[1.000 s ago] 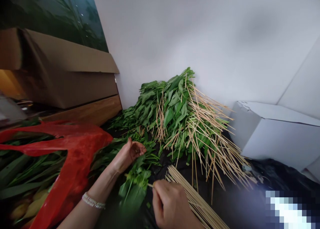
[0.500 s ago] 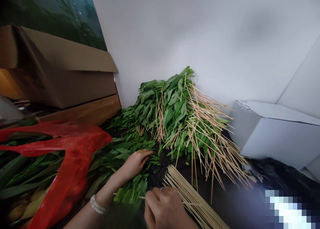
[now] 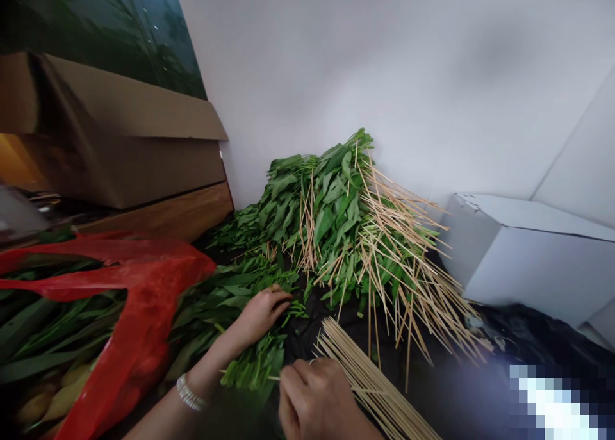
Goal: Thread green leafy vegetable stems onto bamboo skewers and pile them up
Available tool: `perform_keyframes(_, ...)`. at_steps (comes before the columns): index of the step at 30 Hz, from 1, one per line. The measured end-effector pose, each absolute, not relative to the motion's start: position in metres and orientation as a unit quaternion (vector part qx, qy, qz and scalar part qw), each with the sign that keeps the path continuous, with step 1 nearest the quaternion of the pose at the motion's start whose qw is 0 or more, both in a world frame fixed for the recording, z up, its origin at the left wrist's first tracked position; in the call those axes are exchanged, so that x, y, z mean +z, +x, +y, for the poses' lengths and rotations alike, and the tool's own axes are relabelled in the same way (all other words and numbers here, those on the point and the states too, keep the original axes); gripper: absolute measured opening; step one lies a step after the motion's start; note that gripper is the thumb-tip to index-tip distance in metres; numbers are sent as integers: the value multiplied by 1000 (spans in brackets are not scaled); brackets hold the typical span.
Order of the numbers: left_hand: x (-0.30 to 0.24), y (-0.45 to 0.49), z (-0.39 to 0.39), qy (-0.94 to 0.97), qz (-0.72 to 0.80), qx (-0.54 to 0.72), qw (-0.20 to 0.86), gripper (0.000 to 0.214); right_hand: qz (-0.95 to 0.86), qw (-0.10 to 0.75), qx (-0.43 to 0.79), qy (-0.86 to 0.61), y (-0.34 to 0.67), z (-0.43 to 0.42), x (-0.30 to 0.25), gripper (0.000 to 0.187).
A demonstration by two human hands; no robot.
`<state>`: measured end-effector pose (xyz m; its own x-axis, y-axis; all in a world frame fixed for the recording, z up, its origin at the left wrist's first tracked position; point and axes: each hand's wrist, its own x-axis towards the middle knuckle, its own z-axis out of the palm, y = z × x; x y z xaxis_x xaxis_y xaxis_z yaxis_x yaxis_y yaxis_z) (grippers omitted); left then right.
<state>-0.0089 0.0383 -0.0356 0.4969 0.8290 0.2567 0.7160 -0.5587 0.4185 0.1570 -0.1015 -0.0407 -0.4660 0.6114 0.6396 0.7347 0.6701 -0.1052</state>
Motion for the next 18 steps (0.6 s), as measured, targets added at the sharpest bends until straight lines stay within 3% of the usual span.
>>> perform_keyframes(5, -37, -7, 37, 841, 471, 229, 136, 16, -853, 324, -98, -398, 158, -102, -39, 14)
perform_keyframes(9, -30, -7, 39, 810, 447, 331, 185, 10, -853, 320, -102, -399, 157, -103, -39, 15)
perform_keyframes(13, -16, -9, 41, 717, 401, 469, 325, 20, -851, 322, -94, -403, 158, -103, -35, 18)
perform_keyframes(18, -5, -15, 40, 580, 369, 543, 482, 31, -827, 351, -49, -435, 165, -101, -29, 22)
